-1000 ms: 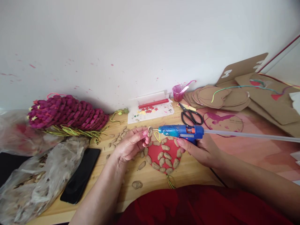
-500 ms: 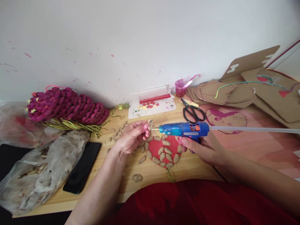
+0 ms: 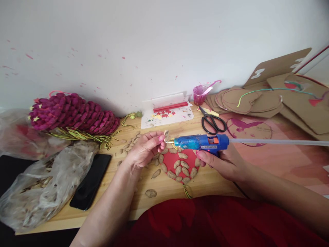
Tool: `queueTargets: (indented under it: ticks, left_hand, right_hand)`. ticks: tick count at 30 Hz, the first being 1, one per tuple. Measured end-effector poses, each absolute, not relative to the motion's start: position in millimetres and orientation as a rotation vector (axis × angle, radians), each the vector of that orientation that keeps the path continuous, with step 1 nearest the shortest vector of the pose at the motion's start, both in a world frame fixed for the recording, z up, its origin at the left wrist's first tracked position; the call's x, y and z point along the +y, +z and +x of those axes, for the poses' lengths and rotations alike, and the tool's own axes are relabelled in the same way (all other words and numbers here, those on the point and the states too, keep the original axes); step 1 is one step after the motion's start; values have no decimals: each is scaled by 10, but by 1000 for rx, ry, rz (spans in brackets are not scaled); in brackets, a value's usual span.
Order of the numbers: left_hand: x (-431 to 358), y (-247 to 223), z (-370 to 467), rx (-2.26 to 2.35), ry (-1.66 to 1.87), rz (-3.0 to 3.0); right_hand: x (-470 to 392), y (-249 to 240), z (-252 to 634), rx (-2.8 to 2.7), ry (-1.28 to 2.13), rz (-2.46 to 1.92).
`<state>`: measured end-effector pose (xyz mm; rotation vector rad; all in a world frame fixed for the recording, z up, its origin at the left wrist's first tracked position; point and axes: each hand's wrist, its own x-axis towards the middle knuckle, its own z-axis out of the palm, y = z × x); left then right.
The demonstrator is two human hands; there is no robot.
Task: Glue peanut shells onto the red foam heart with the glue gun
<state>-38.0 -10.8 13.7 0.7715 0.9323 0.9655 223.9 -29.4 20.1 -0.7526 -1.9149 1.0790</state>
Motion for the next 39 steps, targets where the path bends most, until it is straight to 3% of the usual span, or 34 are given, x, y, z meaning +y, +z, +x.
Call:
queueTargets:
  ticks: [22, 35, 39]
  left_hand:
    - [-102, 131, -390, 896, 976, 778]
    - [-98, 159, -393, 921, 1000, 830]
    - [-110, 224, -421, 1009, 980, 945]
  right_hand:
    - [-265, 166, 2251, -1946, 992, -665]
    - [-241, 113, 2263, -1982, 939, -780]
    - [-177, 102, 2248, -1887, 1073, -951]
